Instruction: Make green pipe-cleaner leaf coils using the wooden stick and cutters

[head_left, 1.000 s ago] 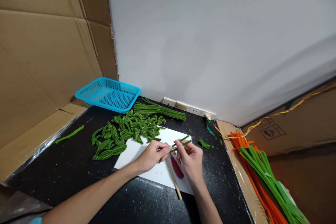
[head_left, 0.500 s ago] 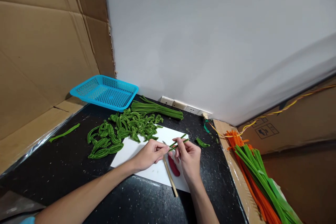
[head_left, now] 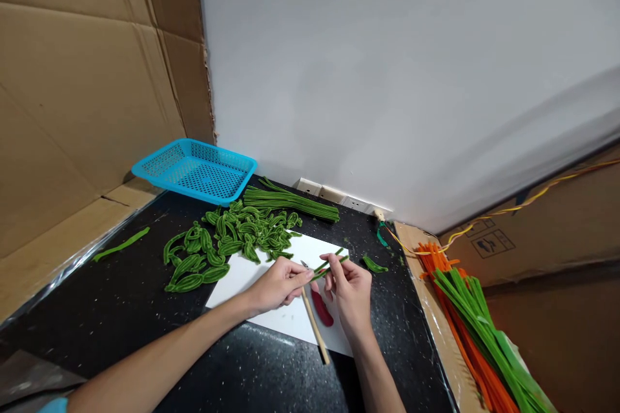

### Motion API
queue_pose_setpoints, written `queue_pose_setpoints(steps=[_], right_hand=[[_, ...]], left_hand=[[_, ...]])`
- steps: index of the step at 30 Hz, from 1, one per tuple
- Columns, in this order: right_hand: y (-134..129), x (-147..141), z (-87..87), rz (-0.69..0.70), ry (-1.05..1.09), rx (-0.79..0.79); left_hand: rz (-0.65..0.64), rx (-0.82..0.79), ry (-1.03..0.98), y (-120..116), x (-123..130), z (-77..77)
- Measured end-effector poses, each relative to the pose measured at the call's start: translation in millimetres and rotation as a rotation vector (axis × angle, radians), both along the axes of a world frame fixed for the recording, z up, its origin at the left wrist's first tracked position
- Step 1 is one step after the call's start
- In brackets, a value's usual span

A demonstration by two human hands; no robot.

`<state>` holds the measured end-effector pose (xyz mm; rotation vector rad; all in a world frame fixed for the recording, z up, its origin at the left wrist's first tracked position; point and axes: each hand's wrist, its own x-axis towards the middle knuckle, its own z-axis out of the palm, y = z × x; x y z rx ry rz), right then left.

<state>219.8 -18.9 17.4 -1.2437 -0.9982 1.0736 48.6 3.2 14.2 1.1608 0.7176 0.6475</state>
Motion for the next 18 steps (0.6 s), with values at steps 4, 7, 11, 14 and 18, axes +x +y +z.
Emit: queue_pose_setpoints(steps=[4,7,11,14,18], right_hand=[[-0.6,1.0,-0.4,-0.003,0.010,0.003],[-1.0,1.4,-0.5,0.002,0.008,0.002],[-0.9,-0.1,0.2,0.005,0.030,-0.013],[-0.8,-2.1,1.3,0.001,0.052,-0.017],[-1.0,-2.3,2.5,-0.001,0.060,-0.018]], left_hand=[[0.025,0.001,-0.003,0.0,0.4,-3.4],[0.019,-0.004,0.000,0.2,0.4,-3.4],[0.012,-0.020,-0.001,0.7,0.1,-2.1],[0.000,-0.033,-0.014,1.2,-0.4,-3.3],[0.001,-0.030,-0.035,1.7,-1.1,-7.2]])
